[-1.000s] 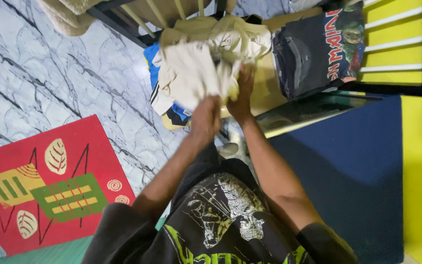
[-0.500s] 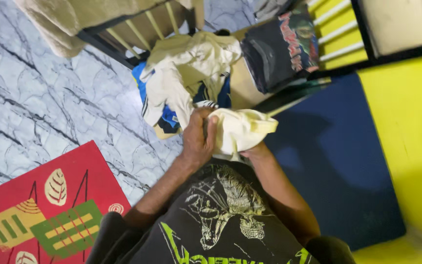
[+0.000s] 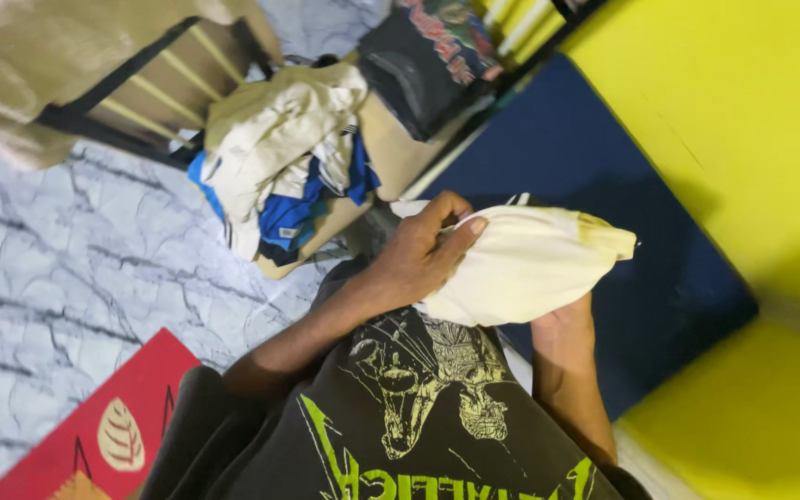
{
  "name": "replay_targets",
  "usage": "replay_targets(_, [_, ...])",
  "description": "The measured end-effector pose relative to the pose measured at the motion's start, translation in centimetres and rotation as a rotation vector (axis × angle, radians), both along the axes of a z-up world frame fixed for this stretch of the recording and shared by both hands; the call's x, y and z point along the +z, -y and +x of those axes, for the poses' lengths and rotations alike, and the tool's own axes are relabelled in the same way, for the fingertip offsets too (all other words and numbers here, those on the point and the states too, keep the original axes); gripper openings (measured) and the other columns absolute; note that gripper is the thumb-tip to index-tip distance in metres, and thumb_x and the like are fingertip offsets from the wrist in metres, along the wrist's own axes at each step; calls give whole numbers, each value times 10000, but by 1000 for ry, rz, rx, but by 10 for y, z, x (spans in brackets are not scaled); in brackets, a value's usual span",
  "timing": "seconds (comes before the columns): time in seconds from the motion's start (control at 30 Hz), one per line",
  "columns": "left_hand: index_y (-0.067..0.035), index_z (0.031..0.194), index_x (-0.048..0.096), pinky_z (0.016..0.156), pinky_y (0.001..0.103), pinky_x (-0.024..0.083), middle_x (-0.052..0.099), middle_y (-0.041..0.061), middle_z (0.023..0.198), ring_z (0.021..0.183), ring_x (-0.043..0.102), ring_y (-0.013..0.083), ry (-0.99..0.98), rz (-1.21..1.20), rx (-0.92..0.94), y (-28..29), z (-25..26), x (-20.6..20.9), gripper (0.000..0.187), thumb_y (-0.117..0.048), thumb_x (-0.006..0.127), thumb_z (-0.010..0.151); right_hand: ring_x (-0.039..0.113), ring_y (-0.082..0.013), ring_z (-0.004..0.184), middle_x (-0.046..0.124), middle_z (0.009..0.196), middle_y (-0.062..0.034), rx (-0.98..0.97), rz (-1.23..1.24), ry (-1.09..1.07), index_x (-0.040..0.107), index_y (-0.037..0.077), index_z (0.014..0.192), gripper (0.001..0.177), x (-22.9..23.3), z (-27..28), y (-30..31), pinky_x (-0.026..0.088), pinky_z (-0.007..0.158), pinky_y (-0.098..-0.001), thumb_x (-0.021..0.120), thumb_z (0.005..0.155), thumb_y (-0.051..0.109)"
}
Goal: The person folds a dark graphic t-shirt on a blue mat, then places it on a nearby chair. They then unfold and fold a cream-colored t-shirt on the same mat. The person uses only their hands to smooth and align the garments during folding.
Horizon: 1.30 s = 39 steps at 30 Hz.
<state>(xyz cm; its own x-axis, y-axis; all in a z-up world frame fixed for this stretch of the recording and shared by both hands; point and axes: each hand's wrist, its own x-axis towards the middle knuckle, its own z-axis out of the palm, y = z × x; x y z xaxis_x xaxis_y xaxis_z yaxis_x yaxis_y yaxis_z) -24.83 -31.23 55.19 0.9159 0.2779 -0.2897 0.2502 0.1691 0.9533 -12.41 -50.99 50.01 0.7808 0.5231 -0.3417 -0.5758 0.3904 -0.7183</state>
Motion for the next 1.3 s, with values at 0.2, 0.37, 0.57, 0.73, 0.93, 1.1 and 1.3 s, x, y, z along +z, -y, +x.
replay_targets(0.2, [-54, 1066, 545, 491, 266, 413, 583, 25, 691, 587, 516, 72, 234, 55, -44, 61, 41, -1, 260, -313, 542, 1094, 671, -317, 1211, 636, 1371, -203, -166, 37, -15, 540, 8, 1426, 447, 38, -7, 60, 564, 1049, -457, 597, 1057, 254])
replay_targets(0.37, [-61, 1160, 512, 512, 278, 464, 586, 65, 773, 616, 548, 88, 262, -23, -317, 107, 73, 1, 319, -376, 492, 1118, 687, -310, 1232, 644, 1390, -197, -442, -15, 12, 522, -7, 1440, 460, 61, -20, 117, 579, 1067, -460, 570, 1052, 235])
replay_targets(0.57, [11, 1340, 322, 839, 357, 581, 582, 219, 1143, 1052, 639, 248, 545, 22, -515, 182, 92, 15, 784, -444, 788, 903, 686, -287, 1211, 647, 1364, -183, -577, -146, 219, 510, -13, 1438, 455, 99, -15, 179, 577, 1050, -438, 629, 1042, 176])
replay_targets(0.73, [4, 1320, 339, 902, 352, 602, 600, 190, 1190, 1103, 647, 222, 477, -255, -508, 227, 124, -4, 732, -374, 797, 892, 695, -261, 1159, 664, 1302, -163, -561, -179, 416, 532, -14, 1393, 415, 115, 15, 195, 584, 1020, -417, 677, 1026, 117])
replay_targets(0.93, [-21, 1265, 478, 807, 374, 607, 684, 148, 1079, 934, 694, 217, 134, -647, -340, 227, 161, -107, 501, -264, 748, 920, 691, -197, 1130, 682, 1266, -127, -326, -466, 657, 565, -16, 1382, 398, 39, 93, 167, 585, 1002, -363, 664, 1000, 39])
replay_targets(1.1, [-15, 1282, 538, 805, 467, 504, 632, 213, 1112, 962, 633, 326, -42, 26, -212, 190, 150, -254, 398, -299, 626, 1018, 672, -240, 1087, 649, 1285, -160, -114, -1047, 843, 399, -5, 1505, 642, -76, 109, 150, 559, 933, -350, 707, 956, 117])
replay_targets(1.3, [120, 1374, 407, 1213, 706, 88, 275, 327, 1519, 1485, 164, 558, 28, 1013, -324, 130, 77, -371, 519, -232, 562, 1025, 341, -475, 1422, 355, 1542, -324, -99, -1560, 916, 274, -40, 1586, 783, -201, 41, 203, 302, 1172, -541, 662, 1023, 342])
